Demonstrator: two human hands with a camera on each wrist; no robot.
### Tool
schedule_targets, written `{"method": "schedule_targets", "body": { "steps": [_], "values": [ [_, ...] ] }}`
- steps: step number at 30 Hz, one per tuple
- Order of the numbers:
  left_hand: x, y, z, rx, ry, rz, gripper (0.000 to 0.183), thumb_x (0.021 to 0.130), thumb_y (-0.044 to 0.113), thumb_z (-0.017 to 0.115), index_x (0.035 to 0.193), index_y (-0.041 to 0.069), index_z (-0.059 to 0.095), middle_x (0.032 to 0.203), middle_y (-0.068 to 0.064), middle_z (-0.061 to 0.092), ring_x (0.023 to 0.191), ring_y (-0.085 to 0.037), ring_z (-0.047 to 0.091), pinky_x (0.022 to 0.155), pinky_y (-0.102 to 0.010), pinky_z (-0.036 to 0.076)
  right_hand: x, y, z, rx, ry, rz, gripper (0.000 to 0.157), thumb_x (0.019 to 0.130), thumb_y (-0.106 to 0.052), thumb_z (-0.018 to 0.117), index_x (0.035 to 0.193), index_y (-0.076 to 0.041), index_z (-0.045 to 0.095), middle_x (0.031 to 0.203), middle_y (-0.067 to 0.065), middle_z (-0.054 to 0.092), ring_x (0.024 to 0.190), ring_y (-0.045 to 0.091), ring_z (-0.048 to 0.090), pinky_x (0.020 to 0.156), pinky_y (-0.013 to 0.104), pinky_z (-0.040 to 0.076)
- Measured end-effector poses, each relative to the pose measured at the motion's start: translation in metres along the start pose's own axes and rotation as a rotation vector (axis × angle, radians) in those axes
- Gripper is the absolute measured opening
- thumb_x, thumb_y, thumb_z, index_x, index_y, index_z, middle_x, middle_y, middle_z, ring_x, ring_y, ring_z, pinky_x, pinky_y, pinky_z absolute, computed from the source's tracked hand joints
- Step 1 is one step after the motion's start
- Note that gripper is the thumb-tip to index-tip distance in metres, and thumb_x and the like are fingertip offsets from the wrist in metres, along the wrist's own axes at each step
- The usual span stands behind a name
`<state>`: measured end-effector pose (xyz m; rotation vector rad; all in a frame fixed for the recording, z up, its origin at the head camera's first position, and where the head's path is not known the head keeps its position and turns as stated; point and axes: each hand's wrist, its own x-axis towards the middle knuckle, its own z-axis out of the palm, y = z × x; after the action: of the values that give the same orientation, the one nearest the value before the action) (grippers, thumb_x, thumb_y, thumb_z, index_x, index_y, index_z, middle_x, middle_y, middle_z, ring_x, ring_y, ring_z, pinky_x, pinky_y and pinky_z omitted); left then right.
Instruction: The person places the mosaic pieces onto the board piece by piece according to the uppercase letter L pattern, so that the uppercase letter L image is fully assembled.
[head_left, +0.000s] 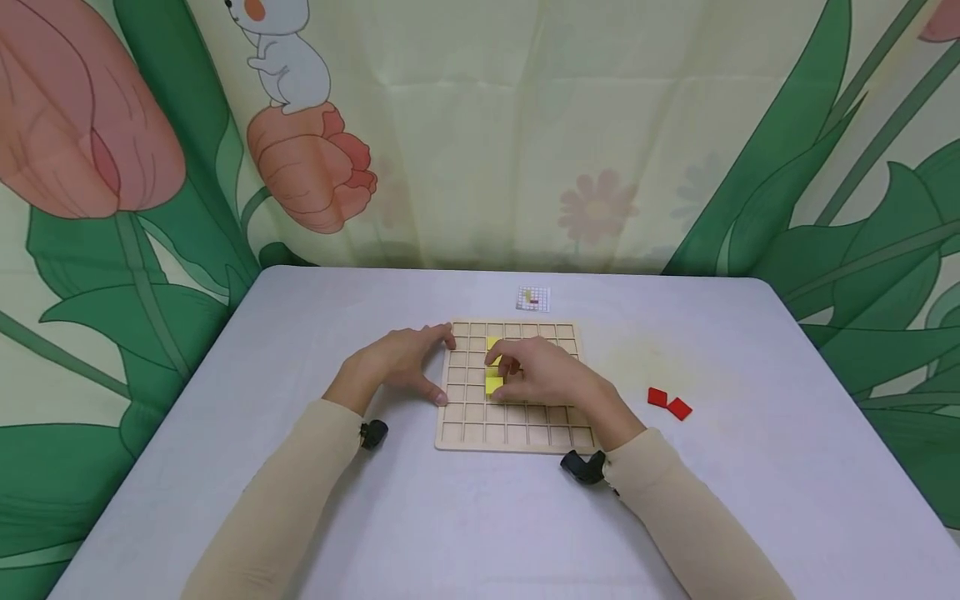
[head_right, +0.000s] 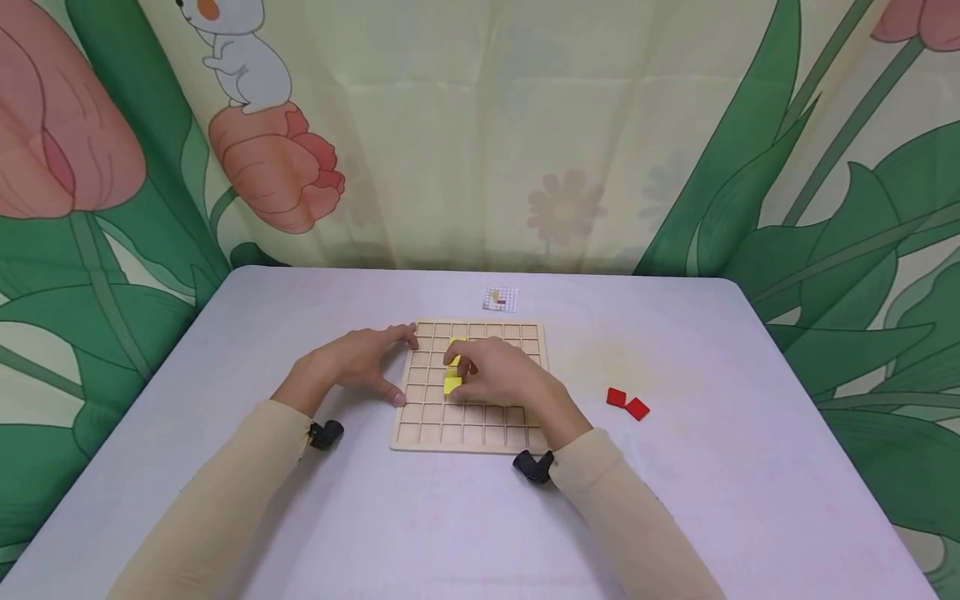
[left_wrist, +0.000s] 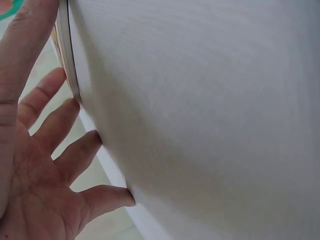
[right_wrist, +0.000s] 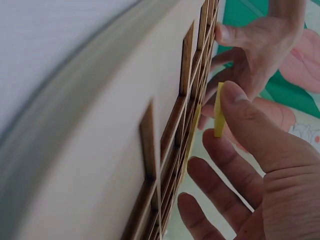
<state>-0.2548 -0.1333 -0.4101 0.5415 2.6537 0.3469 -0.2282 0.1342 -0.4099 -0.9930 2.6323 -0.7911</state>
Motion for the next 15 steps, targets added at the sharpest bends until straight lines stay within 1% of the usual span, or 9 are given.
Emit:
{"method": "schedule_targets", "body": {
  "steps": [3,7,10,15],
  "values": [
    [-0.0001,0.0000,0.0011,-0.007,0.002,0.004,0.091,0.062,0.059,0.094,0.136,0.034,0.048,0.163,-0.005,0.040,0.128,-0.030,0.057,0.108,-0.050,0.046,-0.0003,-0.0009,0.0008,-0.016,-0.027,0.008,0.046,0.084,-0.032,0.087,0.123,-0.017,0.067,0.097,-0.005,0.069,0.086,0.015,0.063,0.082,0.033,0.052],
    [-0.0002,0.0005,0.0016,-0.010,0.004,0.009,0.091,0.063,0.059,0.094,0.137,0.034,0.047,0.158,-0.009,0.047,0.127,-0.030,0.057,0.108,-0.050,0.045,-0.0018,0.0004,0.0017,-0.030,-0.046,0.011,0.050,0.083,-0.033,0.088,0.126,-0.017,0.066,0.099,-0.006,0.066,0.089,0.017,0.059,0.083,0.033,0.050],
    [-0.0006,0.0004,0.0011,-0.003,0.001,0.007,0.091,0.064,0.059,0.093,0.137,0.034,0.047,0.157,-0.010,0.048,0.129,-0.031,0.056,0.109,-0.050,0.045,-0.0023,0.0011,0.0024,-0.031,-0.054,0.007,0.047,0.086,-0.030,0.086,0.126,-0.017,0.066,0.097,-0.007,0.066,0.089,0.017,0.060,0.084,0.033,0.050],
    [-0.0024,0.0011,-0.0009,-0.006,-0.003,0.004,0.091,0.063,0.058,0.094,0.137,0.033,0.047,0.160,-0.010,0.044,0.131,-0.032,0.055,0.110,-0.050,0.044,-0.0017,0.0005,0.0029,-0.048,-0.061,-0.007,0.041,0.089,-0.026,0.083,0.125,-0.016,0.066,0.091,-0.011,0.066,0.086,0.013,0.061,0.084,0.032,0.051]
  ]
}}
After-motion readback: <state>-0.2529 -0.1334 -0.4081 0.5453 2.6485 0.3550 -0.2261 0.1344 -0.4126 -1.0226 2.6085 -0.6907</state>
